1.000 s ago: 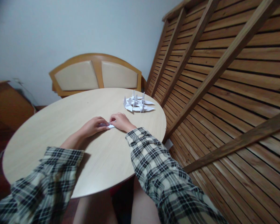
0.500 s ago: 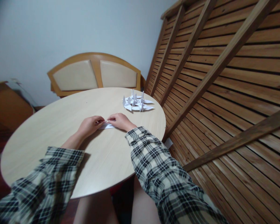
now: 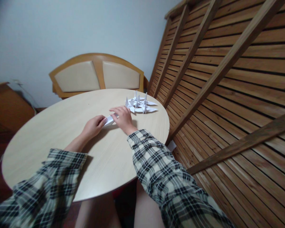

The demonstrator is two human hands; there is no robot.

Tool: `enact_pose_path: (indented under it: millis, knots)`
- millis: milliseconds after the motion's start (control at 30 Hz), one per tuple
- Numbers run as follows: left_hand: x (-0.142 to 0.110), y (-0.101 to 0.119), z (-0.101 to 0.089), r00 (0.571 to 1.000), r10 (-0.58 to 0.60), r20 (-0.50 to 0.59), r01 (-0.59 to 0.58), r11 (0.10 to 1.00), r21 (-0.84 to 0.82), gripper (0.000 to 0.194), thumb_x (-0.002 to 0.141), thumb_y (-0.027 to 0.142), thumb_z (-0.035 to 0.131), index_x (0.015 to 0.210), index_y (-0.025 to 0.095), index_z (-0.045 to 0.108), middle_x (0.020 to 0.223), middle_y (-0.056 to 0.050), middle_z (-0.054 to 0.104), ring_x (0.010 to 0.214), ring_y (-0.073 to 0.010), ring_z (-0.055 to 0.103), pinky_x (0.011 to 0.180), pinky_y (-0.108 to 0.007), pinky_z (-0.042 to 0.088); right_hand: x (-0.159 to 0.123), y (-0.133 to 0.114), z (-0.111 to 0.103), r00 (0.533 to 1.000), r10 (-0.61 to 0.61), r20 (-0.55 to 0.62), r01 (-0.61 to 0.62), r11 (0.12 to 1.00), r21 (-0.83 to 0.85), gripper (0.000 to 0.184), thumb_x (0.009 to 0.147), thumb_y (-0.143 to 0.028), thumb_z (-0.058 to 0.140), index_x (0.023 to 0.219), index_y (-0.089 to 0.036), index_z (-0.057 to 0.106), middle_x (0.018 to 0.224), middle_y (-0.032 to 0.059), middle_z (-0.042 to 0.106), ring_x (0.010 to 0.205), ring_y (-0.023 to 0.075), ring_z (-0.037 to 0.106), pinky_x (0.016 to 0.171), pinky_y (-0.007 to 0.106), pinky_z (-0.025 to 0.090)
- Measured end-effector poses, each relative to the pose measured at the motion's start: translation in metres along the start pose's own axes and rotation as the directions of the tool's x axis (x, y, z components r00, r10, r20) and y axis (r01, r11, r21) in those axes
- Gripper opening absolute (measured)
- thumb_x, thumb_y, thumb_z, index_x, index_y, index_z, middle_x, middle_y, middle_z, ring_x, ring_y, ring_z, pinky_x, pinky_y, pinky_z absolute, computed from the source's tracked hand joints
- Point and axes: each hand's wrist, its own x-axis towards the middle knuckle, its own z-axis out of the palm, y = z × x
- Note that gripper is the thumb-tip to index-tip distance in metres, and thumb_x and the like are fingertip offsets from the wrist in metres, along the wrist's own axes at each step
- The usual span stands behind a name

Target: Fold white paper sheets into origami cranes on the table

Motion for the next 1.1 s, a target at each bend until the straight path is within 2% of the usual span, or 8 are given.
enact_pose_path:
  millis: [100,167,367,467,567,700,900,1100]
  knots:
    - [0.001,-0.001,0.005,0.987,-0.145,-0.074,0.13,0.975,-0.177,0.028,0.09,0.038,0.041,0.082,0.019,0.059,0.076,-0.005,0.063,0.071,-0.0198,0.054,0.065,-0.031,0.039,0.0,-0.004,-0.007,0.983,0.057,-0.174,-0.072,0.994,-0.081,0.024,0.095,-0.026,0.048,0.115,-0.021,0.061,0.127,0.0086,0.055,0.123,0.0252,0.042,0.105,0.042,0.03]
    - [0.002,-0.002,0.008,0.967,-0.229,-0.114,0.185,0.934,-0.306,0.027,0.088,0.038,0.042,0.078,0.019,0.058,0.075,-0.004,0.063,0.071,-0.0194,0.055,0.066,-0.03,0.04,0.0,-0.004,-0.009,0.975,0.089,-0.204,-0.112,0.988,-0.106,0.023,0.095,-0.028,0.046,0.111,-0.02,0.06,0.122,0.0104,0.055,0.12,0.0262,0.042,0.104,0.042,0.03]
    - [0.003,0.004,0.017,0.901,-0.427,-0.077,0.247,0.651,-0.718,0.028,0.08,0.045,0.054,0.081,0.017,0.061,0.072,-0.003,0.063,0.065,-0.017,0.054,0.058,-0.027,0.04,-0.002,-0.006,0.006,0.998,-0.016,-0.058,0.015,0.999,-0.029,0.02,0.096,-0.031,0.048,0.092,-0.021,0.065,0.097,0.0053,0.064,0.101,0.0208,0.053,0.094,0.036,0.035]
    - [0.003,0.013,0.02,0.864,-0.503,-0.039,0.258,0.507,-0.822,0.024,0.075,0.04,0.061,0.08,0.016,0.06,0.069,-0.001,0.06,0.06,-0.0143,0.052,0.055,-0.025,0.039,-0.003,-0.012,0.014,0.999,0.001,-0.05,0.001,0.999,0.035,0.016,0.095,-0.027,0.051,0.095,-0.021,0.065,0.099,0.0046,0.067,0.101,0.0192,0.056,0.094,0.036,0.038]
    - [0.003,0.022,0.022,0.844,-0.536,0.012,0.285,0.43,-0.857,0.02,0.075,0.033,0.061,0.085,0.016,0.06,0.072,-0.002,0.062,0.061,-0.0136,0.054,0.055,-0.024,0.041,-0.005,-0.019,0.017,0.998,0.044,-0.055,-0.037,0.992,0.119,0.012,0.093,-0.023,0.053,0.097,-0.021,0.064,0.101,0.0038,0.068,0.099,0.0172,0.059,0.094,0.034,0.041]
    - [0.001,0.027,0.025,0.834,-0.552,0.02,0.303,0.427,-0.852,0.018,0.08,0.032,0.057,0.089,0.016,0.059,0.076,-0.003,0.063,0.064,-0.0147,0.056,0.056,-0.025,0.043,-0.006,-0.025,0.022,0.99,0.09,-0.106,-0.063,0.97,0.234,0.01,0.093,-0.022,0.052,0.097,-0.02,0.061,0.098,0.0034,0.067,0.094,0.0144,0.06,0.092,0.031,0.044]
    - [0.0,0.03,0.031,0.831,-0.532,-0.163,0.195,0.553,-0.81,0.012,0.085,0.026,0.053,0.093,0.019,0.055,0.084,-0.002,0.062,0.072,-0.014,0.057,0.062,-0.024,0.045,-0.005,-0.027,0.028,0.982,0.108,-0.155,-0.057,0.952,0.3,0.009,0.086,-0.023,0.062,0.093,-0.019,0.058,0.092,0.0031,0.065,0.088,0.0154,0.061,0.088,0.033,0.047]
    - [0.002,0.03,0.035,0.829,-0.495,-0.26,0.036,0.511,-0.859,0.015,0.083,0.027,0.059,0.095,0.02,0.054,0.084,-0.001,0.062,0.073,-0.0126,0.057,0.063,-0.022,0.045,-0.003,-0.027,0.031,0.967,0.057,-0.247,0.025,0.947,0.319,0.005,0.083,-0.017,0.064,0.086,-0.021,0.061,0.087,0.0021,0.066,0.086,0.0171,0.06,0.086,0.036,0.049]
